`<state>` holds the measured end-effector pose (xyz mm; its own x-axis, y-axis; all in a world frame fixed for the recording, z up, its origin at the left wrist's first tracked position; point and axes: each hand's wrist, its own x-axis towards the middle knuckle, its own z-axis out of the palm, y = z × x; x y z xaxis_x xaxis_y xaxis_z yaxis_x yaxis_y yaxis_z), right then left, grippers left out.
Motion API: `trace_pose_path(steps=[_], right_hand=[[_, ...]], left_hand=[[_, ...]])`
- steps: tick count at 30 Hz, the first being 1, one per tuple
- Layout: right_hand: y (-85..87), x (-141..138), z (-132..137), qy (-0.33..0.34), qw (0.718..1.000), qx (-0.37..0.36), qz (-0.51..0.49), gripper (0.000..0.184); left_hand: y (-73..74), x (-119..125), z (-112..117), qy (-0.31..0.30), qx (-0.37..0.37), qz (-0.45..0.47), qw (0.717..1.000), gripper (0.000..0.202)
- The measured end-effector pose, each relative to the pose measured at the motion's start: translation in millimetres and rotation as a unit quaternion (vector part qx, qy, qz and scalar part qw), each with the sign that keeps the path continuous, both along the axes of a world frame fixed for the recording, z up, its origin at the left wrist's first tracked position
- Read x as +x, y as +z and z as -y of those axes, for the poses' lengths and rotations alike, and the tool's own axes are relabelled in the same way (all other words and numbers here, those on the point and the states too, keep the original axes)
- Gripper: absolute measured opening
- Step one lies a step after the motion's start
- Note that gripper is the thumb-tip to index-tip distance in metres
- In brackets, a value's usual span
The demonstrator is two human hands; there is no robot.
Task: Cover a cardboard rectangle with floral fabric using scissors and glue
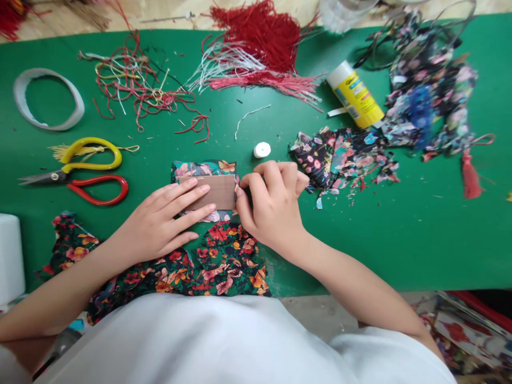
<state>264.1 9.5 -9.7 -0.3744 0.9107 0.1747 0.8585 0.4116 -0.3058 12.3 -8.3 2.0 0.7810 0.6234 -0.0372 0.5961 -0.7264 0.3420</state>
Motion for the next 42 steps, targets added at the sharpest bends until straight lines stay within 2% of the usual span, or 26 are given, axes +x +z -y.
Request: trace_pose_path(steps=[8, 19, 25, 28, 31, 36, 42], right_hand=[[3.0, 3.6, -1.3, 0.023, 0.997, -0.024, -0.076, 0.012], [-2.0, 16.6, -9.6, 0.056, 0.996, -0.009, -0.064, 0.022], [1.6, 15.3, -8.2, 0.058, 0.994, -0.041, -0.087, 0.018], [1.9, 9.4, -2.3, 0.037, 0.997, -0.032, -0.054, 0.02], [1.0, 3.5, 1.9, 0.025, 0.999, -0.019, -0.041, 0.012], [-0.7, -0.1, 1.3, 0.022, 0.996, -0.025, -0.088, 0.009], [-4.0, -0.5, -0.4, 0.055, 0.989, -0.022, -0.138, 0.01]], left_hand=[[-0.7, -0.5, -0.1, -0.005, 0.014, -0.005, 1.0, 0.055], [-0.3, -1.0, -0.1, -0.003, -0.001, 0.002, 1.0, 0.056], [-0.9, -1.1, -0.4, -0.012, 0.019, -0.01, 1.0, 0.056], [-1.0, -1.0, -0.5, -0.013, 0.021, -0.007, 1.0, 0.055], [-0.9, -0.8, -0.4, -0.013, 0.021, -0.003, 1.0, 0.053], [-0.4, 0.1, -0.4, -0.01, 0.021, 0.001, 1.0, 0.052], [-0.9, 0.4, -0.6, -0.012, 0.022, 0.013, 1.0, 0.052]])
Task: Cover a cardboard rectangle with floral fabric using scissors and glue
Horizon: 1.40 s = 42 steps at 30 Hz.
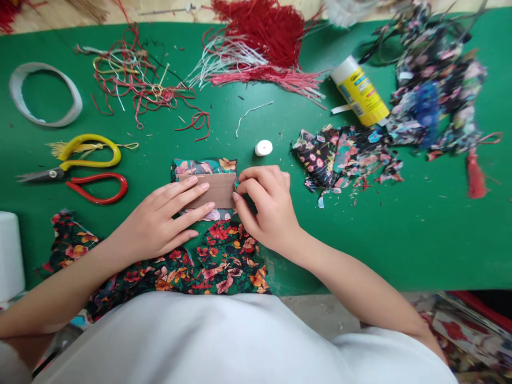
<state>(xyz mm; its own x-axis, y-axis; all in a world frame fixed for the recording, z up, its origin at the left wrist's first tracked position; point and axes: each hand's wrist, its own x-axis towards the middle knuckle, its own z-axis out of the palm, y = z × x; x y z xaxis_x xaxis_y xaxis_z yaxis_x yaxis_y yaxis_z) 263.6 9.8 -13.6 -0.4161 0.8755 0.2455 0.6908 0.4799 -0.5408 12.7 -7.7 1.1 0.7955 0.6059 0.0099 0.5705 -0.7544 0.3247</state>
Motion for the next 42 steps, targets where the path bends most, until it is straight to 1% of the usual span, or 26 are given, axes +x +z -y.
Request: trace_pose_path(steps=[3, 7, 9, 11, 13, 14, 18, 20, 22, 24, 25, 26, 28, 29, 30, 31, 33, 34, 35, 36, 37, 38, 39, 40, 42], right_hand=[[3.1, -0.8, 1.0, -0.009, 0.999, -0.014, -0.032, 0.01], [9.6, -2.1, 3.7, -0.026, 0.99, -0.055, -0.13, 0.01], [10.3, -3.2, 5.9, -0.04, 0.975, -0.099, -0.195, 0.009], [8.9, -4.9, 9.0, -0.062, 0.95, -0.153, -0.263, 0.012], [6.3, -7.2, 13.0, -0.08, 0.93, -0.189, -0.306, 0.021], [4.8, -8.6, 15.3, -0.084, 0.927, -0.193, -0.31, 0.027], [-1.7, -13.9, 24.4, -0.096, 0.95, -0.145, -0.26, 0.053], [-4.2, -16.2, 27.1, -0.103, 0.955, -0.118, -0.253, 0.063], [-5.1, -17.7, 27.7, -0.111, 0.952, -0.098, -0.268, 0.067], [-4.1, -18.1, 26.4, -0.119, 0.951, -0.076, -0.276, 0.066], [-3.0, -17.8, 25.4, -0.123, 0.952, -0.064, -0.273, 0.064], [-1.7, -17.4, 24.3, -0.124, 0.954, -0.057, -0.268, 0.062], [1.1, -16.4, 22.8, -0.12, 0.955, -0.054, -0.265, 0.056], [2.2, -16.0, 22.5, -0.113, 0.953, -0.06, -0.273, 0.054], [3.1, -15.8, 22.6, -0.1, 0.95, -0.072, -0.286, 0.051], [3.7, -15.8, 23.2, -0.082, 0.946, -0.092, -0.299, 0.05], [4.4, -16.5, 25.3, -0.036, 0.93, -0.15, -0.332, 0.048], [4.7, -17.2, 26.5, -0.013, 0.919, -0.19, -0.347, 0.048], [4.9, -17.8, 27.8, 0.007, 0.904, -0.229, -0.36, 0.048], [5.1, -18.4, 28.9, 0.019, 0.89, -0.265, -0.371, 0.049], [5.4, -18.9, 29.7, 0.024, 0.877, -0.295, -0.379, 0.049], [5.7, -19.1, 30.1, 0.023, 0.867, -0.319, -0.381, 0.049], [6.2, -19.0, 30.0, 0.018, 0.862, -0.34, -0.377, 0.05], [6.9, -18.7, 29.4, 0.012, 0.859, -0.355, -0.369, 0.051], [8.7, -17.4, 26.8, 0.015, 0.867, -0.366, -0.338, 0.047]], left_hand=[[-1.2, -0.5, 0.1, 0.003, 0.002, 0.019, 1.0, 0.051], [-2.7, -1.7, 0.5, 0.008, -0.005, 0.046, 0.999, 0.052], [-3.3, -2.1, 0.9, 0.014, -0.012, 0.053, 0.998, 0.053], [-3.8, -1.8, 1.8, 0.018, -0.019, 0.068, 0.997, 0.052], [-4.0, -0.5, 3.6, 0.018, -0.028, 0.091, 0.995, 0.051], [-3.9, 0.6, 4.7, 0.018, -0.033, 0.102, 0.994, 0.051], [-2.5, 5.7, 9.8, 0.018, -0.053, 0.118, 0.991, 0.05], [-1.3, 7.5, 11.2, 0.018, -0.064, 0.128, 0.99, 0.051], [0.2, 8.0, 11.3, 0.013, -0.072, 0.154, 0.985, 0.048], [1.9, 7.2, 10.7, 0.024, -0.07, 0.198, 0.977, 0.044], [2.7, 6.4, 10.4, 0.041, -0.062, 0.223, 0.972, 0.043], [3.3, 5.5, 10.4, 0.071, -0.05, 0.248, 0.965, 0.043], [3.9, 3.9, 11.0, 0.153, -0.038, 0.294, 0.943, 0.048], [4.0, 3.4, 11.8, 0.192, -0.055, 0.32, 0.926, 0.052], [4.0, 3.4, 12.7, 0.22, -0.094, 0.347, 0.907, 0.056], [4.2, 3.7, 13.6, 0.237, -0.156, 0.371, 0.884, 0.06], [5.5, 5.3, 14.9, 0.233, -0.311, 0.395, 0.832, 0.062], [6.7, 6.5, 15.1, 0.224, -0.384, 0.384, 0.809, 0.059], [8.1, 7.7, 14.9, 0.219, -0.427, 0.37, 0.795, 0.052], [9.6, 9.0, 14.3, 0.226, -0.443, 0.358, 0.79, 0.042], [11.0, 10.2, 13.3, 0.231, -0.446, 0.332, 0.798, 0.03], [12.3, 11.3, 12.0, 0.242, -0.432, 0.308, 0.813, 0.021], [13.2, 12.3, 10.7, 0.259, -0.418, 0.295, 0.819, 0.018], [13.8, 13.3, 9.4, 0.271, -0.415, 0.289, 0.819, 0.017], [14.1, 15.0, 7.5, 0.295, -0.408, 0.293, 0.813, 0.019]])
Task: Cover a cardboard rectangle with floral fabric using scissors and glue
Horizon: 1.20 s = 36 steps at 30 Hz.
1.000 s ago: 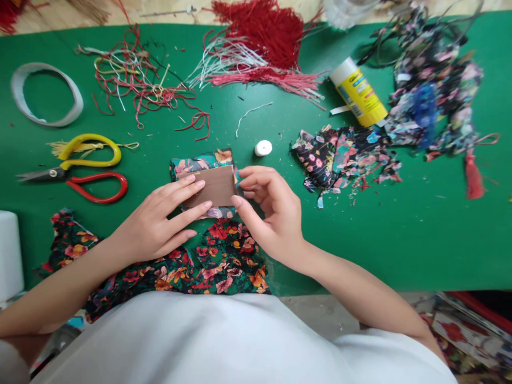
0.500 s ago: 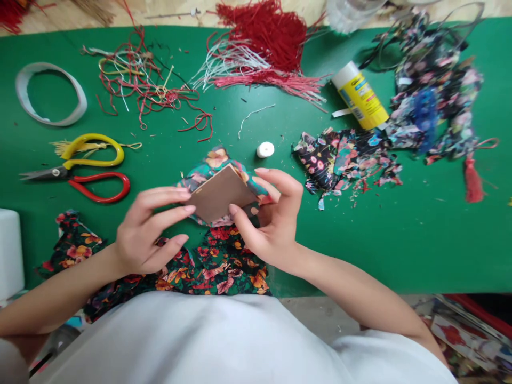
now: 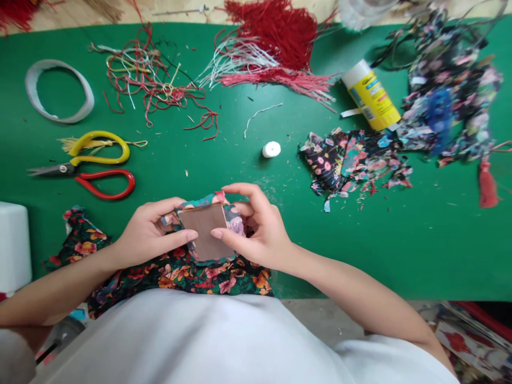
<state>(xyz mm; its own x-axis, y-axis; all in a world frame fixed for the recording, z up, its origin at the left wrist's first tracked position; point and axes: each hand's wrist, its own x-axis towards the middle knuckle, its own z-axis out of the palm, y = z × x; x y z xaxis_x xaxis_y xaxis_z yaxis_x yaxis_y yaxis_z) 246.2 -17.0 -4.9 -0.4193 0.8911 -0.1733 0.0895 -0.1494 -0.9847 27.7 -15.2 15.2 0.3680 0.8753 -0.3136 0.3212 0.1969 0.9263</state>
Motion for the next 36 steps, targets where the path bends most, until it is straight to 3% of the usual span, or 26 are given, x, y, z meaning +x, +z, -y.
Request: trace_pose_path(steps=[3, 5, 8, 12, 14, 16, 19, 23, 27, 32, 36], right_hand=[[3.4, 1.5, -5.9, 0.055, 0.994, 0.078, 0.05, 0.018], [5.1, 1.6, -9.5, 0.072, 0.987, 0.129, 0.059, 0.025], [6.0, 1.7, -13.2, 0.059, 0.987, 0.145, 0.031, 0.034], [3.5, 4.1, -15.7, 0.083, 0.984, 0.156, -0.02, 0.035], [1.1, 4.9, -16.2, 0.127, 0.977, 0.169, -0.039, 0.031], [-1.6, 4.5, -16.2, 0.17, 0.966, 0.184, -0.058, 0.022], [-4.3, 2.7, -15.7, 0.201, 0.956, 0.201, -0.071, 0.013], [-2.8, 1.0, -15.9, 0.198, 0.958, 0.204, -0.045, 0.013], [0.8, 0.1, -17.4, 0.186, 0.966, 0.18, -0.025, 0.021], [2.9, -0.6, -18.1, 0.177, 0.972, 0.152, -0.015, 0.027], [4.9, -1.3, -18.0, 0.176, 0.975, 0.139, 0.005, 0.026]], left_hand=[[-1.4, 1.1, -0.2, 0.049, 0.009, 0.028, 0.998, 0.019], [-3.4, -0.1, 0.7, 0.084, 0.006, 0.071, 0.994, 0.018], [-5.8, -4.7, 0.7, 0.108, -0.044, 0.153, 0.981, 0.023], [-2.8, -6.8, -4.7, 0.091, -0.19, 0.245, 0.946, 0.037], [0.6, -3.8, -7.1, 0.066, -0.251, 0.241, 0.935, 0.035], [3.0, 0.0, -7.5, 0.022, -0.267, 0.225, 0.937, 0.038], [2.8, 2.7, -4.3, -0.031, -0.254, 0.22, 0.941, 0.049], [-1.2, 1.1, 1.2, -0.053, -0.241, 0.222, 0.943, 0.061], [-1.2, 3.9, 2.8, -0.005, -0.184, 0.185, 0.965, 0.056], [0.5, 9.5, 5.7, 0.053, -0.177, 0.154, 0.971, 0.052], [-7.0, 6.3, 11.5, 0.09, -0.15, 0.108, 0.979, 0.055]])
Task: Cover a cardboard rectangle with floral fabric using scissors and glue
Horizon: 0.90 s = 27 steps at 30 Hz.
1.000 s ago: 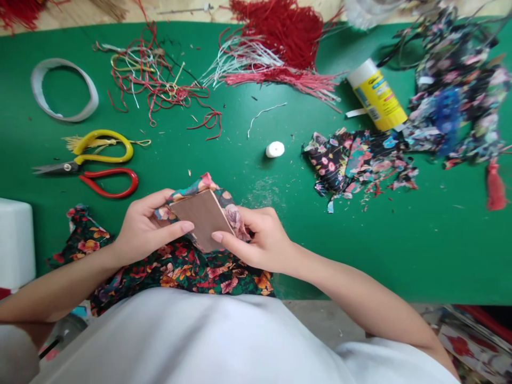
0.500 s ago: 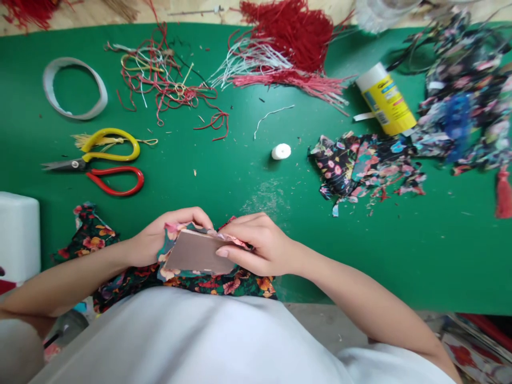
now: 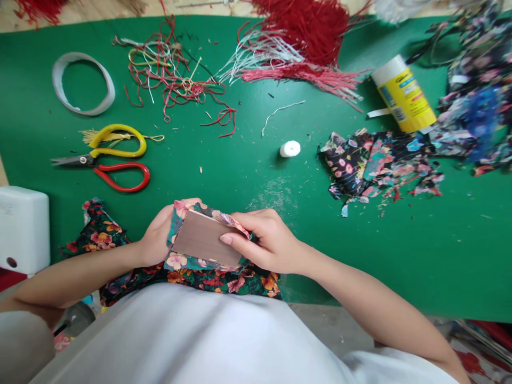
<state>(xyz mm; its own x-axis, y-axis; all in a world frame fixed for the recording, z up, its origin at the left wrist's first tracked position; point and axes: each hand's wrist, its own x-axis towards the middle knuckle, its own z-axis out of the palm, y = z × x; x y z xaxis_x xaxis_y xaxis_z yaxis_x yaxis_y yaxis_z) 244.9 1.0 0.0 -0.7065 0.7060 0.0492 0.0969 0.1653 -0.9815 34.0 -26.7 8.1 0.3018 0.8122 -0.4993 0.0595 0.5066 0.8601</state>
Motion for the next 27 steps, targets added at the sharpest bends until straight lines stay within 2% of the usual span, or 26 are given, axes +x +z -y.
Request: trace_pose_path(steps=[3, 10, 14, 19, 22, 27], right_hand=[[1.3, 0.0, -0.4, -0.003, 1.0, -0.001, 0.013, 0.024], [-0.7, 2.4, -1.5, 0.023, 0.999, 0.032, 0.019, 0.012], [-0.9, 2.5, -1.8, 0.033, 0.998, 0.037, 0.028, 0.014], [-0.7, 1.8, -1.4, 0.032, 0.998, 0.04, 0.029, 0.017], [-1.1, 1.4, -0.8, 0.031, 0.998, 0.046, 0.031, 0.018], [-2.4, 0.5, 0.0, 0.035, 0.997, 0.059, 0.027, 0.018]], left_hand=[[-5.5, -1.4, 3.6, -0.002, 0.037, -0.03, 0.999, 0.059], [-4.1, 3.2, 6.7, -0.016, 0.183, -0.106, 0.977, 0.043], [-2.1, 3.4, 6.5, -0.042, 0.255, -0.151, 0.954, 0.036], [-1.2, 4.9, 4.7, -0.052, 0.346, -0.221, 0.91, 0.031], [-1.8, 5.3, 4.7, -0.06, 0.374, -0.245, 0.893, 0.03], [-1.1, 4.5, 4.3, -0.078, 0.379, -0.251, 0.887, 0.03]])
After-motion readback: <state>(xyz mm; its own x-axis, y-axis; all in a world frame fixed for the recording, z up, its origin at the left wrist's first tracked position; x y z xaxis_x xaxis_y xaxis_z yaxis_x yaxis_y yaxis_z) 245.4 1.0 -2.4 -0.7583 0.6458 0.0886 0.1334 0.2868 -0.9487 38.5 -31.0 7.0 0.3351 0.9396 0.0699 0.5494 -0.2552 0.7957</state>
